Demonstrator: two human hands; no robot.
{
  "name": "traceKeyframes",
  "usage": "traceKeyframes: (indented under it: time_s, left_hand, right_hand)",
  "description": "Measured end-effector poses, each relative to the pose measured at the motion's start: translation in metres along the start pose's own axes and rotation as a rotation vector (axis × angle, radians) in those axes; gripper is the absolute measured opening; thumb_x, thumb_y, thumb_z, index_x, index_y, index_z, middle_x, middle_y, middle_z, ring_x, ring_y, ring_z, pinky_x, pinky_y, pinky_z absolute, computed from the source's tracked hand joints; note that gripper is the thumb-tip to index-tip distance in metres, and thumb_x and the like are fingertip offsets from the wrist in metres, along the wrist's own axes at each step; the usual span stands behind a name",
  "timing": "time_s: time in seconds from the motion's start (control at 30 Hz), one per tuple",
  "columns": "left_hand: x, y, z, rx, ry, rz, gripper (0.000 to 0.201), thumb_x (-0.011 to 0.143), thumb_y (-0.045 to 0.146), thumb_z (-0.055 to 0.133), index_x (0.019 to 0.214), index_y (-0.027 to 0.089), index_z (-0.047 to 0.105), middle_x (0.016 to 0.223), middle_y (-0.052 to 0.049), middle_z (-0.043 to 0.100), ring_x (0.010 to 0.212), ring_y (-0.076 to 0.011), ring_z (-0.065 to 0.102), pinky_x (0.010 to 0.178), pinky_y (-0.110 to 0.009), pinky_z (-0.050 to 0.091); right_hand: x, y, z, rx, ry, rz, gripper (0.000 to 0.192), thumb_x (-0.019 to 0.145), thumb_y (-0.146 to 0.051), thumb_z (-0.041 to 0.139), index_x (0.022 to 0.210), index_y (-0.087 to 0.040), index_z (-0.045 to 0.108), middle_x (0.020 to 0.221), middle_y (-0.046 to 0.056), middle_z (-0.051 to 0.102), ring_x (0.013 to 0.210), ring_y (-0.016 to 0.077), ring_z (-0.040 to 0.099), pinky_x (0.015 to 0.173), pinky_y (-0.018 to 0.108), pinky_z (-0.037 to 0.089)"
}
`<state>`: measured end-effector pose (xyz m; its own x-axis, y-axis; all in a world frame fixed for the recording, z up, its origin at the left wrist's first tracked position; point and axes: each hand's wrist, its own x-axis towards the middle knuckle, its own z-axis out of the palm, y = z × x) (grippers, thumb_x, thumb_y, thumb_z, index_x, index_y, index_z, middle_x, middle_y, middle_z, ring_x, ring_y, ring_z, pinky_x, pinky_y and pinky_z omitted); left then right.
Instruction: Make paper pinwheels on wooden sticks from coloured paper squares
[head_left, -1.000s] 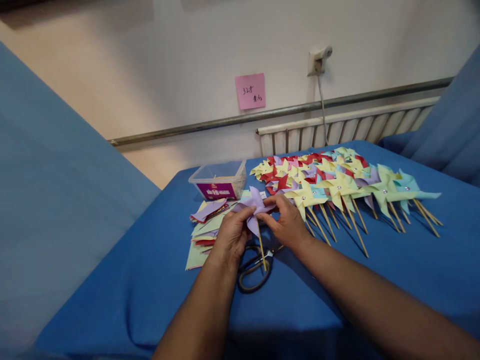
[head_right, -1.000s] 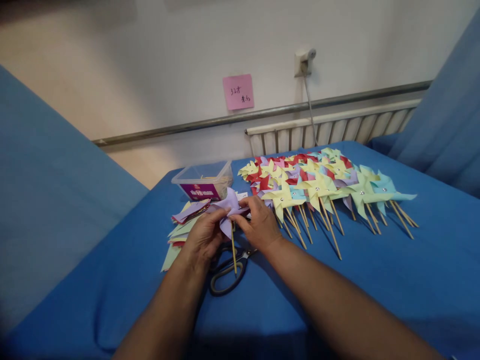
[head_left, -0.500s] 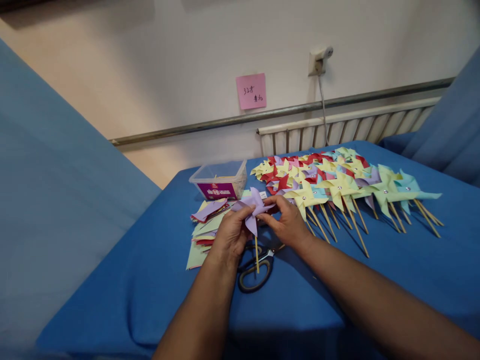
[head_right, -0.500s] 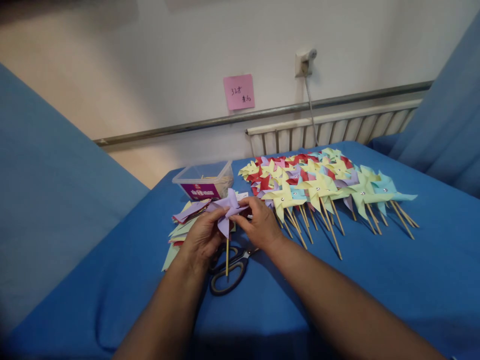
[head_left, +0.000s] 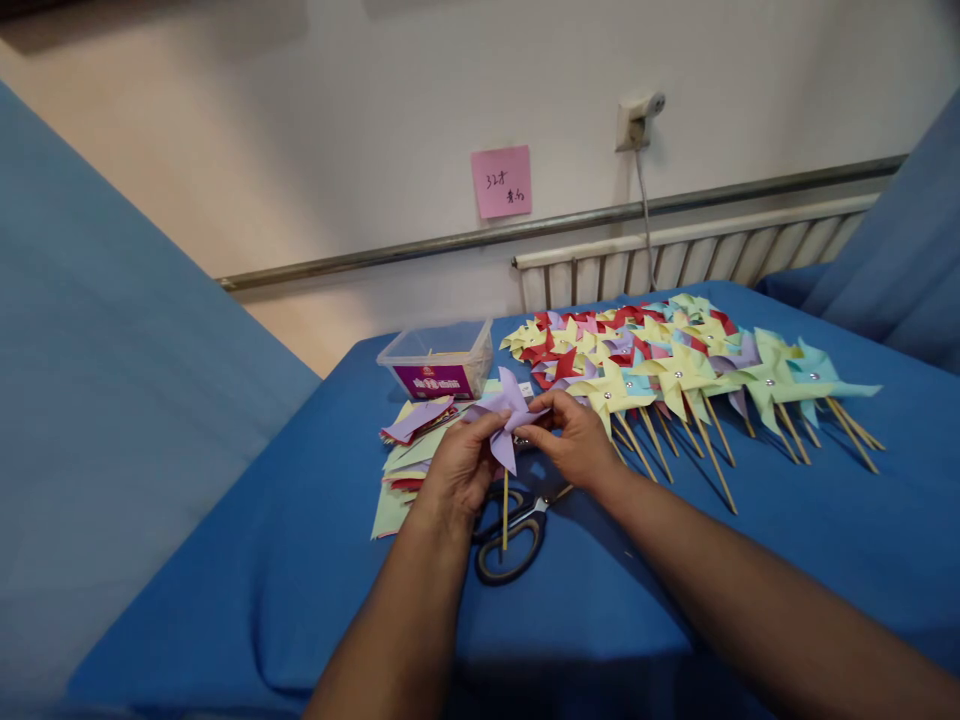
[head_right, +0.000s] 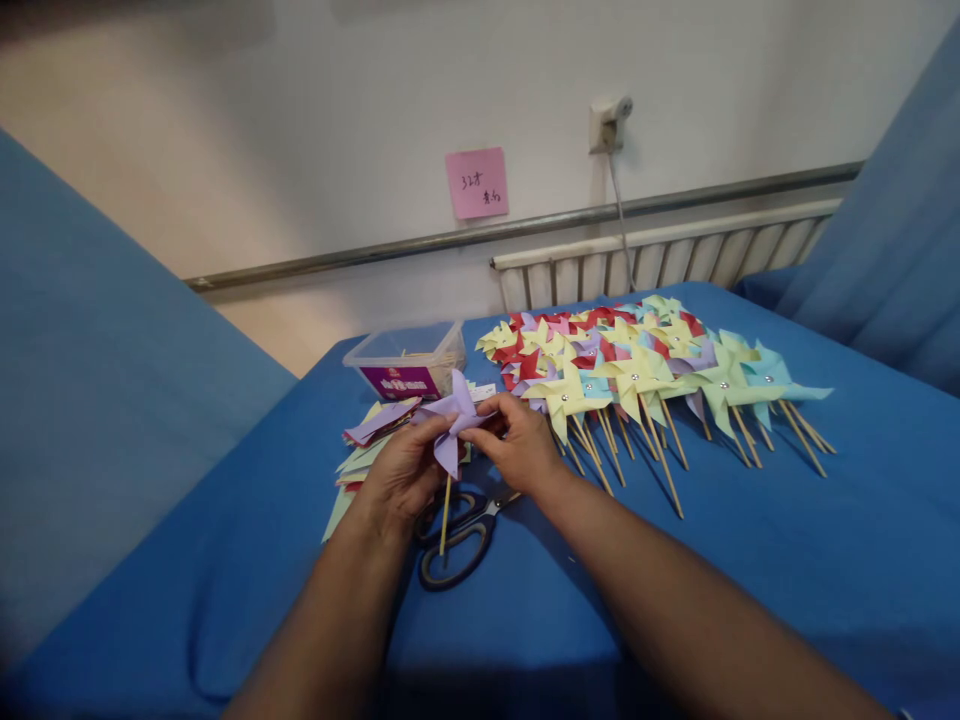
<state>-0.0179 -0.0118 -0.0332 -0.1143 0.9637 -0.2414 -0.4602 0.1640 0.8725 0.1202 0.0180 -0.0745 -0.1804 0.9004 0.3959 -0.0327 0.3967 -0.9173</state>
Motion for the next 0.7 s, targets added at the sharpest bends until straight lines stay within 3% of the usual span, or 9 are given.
traceKeyframes:
  time_s: [0.2, 0.4, 0.7]
  left_hand:
    - [-0.0012, 0.0017, 0.0006, -0.005, -0.026, -0.024, 0.022, 0.063, 0.011, 0.075, 0.084, 0.008, 0.07, 0.069, -0.006, 0.069, 0.053, -0.0133, 0.062, 0.051, -0.022, 0.05]
    - [-0.0019, 0.0032, 0.0038, -0.1, -0.03, -0.079, 0.024, 0.067, 0.008, 0.071, 0.091, 0.007, 0.07, 0.077, -0.009, 0.072, 0.061, -0.015, 0.066, 0.057, -0.022, 0.053]
    - [0.0035, -0.0021, -0.0014, -0.106, -0.054, -0.063, 0.022, 0.066, 0.005, 0.072, 0.088, 0.007, 0.07, 0.077, -0.009, 0.072, 0.063, -0.0147, 0.067, 0.065, -0.022, 0.056]
  right_hand:
    - [-0.0003, -0.0007, -0.0008, -0.01, -0.007, 0.003, 0.025, 0.071, -0.037, 0.074, 0.084, -0.021, 0.06, 0.073, -0.001, 0.067, 0.065, 0.0153, 0.064, 0.063, 0.029, 0.052]
    - [-0.0007, -0.0017, -0.0003, 0.064, 0.065, -0.03, 0.032, 0.07, -0.037, 0.076, 0.092, -0.023, 0.058, 0.074, -0.002, 0.066, 0.064, 0.0151, 0.063, 0.062, 0.029, 0.053]
    - [0.0003, -0.0008, -0.0052, -0.053, -0.015, -0.133, 0.013, 0.078, -0.035, 0.07, 0.08, -0.023, 0.065, 0.074, -0.001, 0.065, 0.067, 0.0157, 0.061, 0.063, 0.028, 0.05]
